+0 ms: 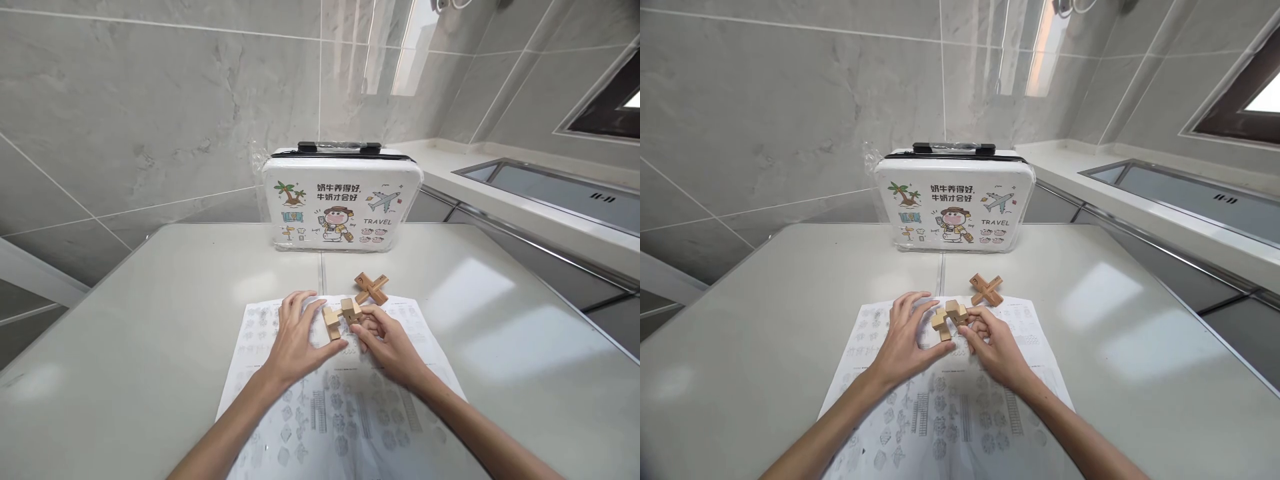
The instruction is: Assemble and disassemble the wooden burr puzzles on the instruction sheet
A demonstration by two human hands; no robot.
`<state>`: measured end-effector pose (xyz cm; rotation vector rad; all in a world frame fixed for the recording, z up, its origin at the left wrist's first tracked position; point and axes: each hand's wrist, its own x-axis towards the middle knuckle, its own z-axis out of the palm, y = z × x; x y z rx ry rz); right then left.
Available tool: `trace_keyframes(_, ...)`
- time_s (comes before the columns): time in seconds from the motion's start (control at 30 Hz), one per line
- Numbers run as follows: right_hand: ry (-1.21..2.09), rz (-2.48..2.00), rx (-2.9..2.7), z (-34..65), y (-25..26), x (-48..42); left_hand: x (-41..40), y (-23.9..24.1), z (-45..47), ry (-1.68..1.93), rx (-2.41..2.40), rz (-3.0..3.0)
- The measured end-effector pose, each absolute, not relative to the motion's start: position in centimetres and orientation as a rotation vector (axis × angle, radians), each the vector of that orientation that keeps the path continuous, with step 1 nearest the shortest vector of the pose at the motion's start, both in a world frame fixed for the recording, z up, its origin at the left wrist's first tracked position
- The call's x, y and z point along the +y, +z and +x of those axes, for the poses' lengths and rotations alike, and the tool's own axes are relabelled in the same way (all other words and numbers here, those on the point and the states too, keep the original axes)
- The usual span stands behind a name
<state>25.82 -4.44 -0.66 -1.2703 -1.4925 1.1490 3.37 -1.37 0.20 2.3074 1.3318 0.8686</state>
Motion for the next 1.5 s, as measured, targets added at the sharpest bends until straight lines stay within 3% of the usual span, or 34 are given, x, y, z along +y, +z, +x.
trace_keyframes(0.23, 1.186, -1.243, -1.552, 25.9, -1.1, -4.4, -1.7, 1.5, 3.7, 1.099, 1.181, 2.36)
trace_keyframes(0.47, 1.094, -1.303, -1.665, 25.3, -0.5, -4.8, -1.0, 1.1, 3.5, 1.197, 1.398, 2.371)
trace_keyframes(0.67, 0.826, -1.509, -1.593, 25.7, -0.7, -4.5, -0.4, 1.1, 2.6, 1.115, 1.584, 2.571)
trace_keyframes(0.97, 0.569, -1.648, -1.73, 25.5, -1.5, -4.6, -0.7, 0.9, 2.7, 0.948, 1.462, 2.691)
trace_keyframes(1.5, 0.382, -1.534, -1.985, 25.7, -2.6, -4.8, -0.9, 0.6, 2.9, 0.85, 1.23, 2.505)
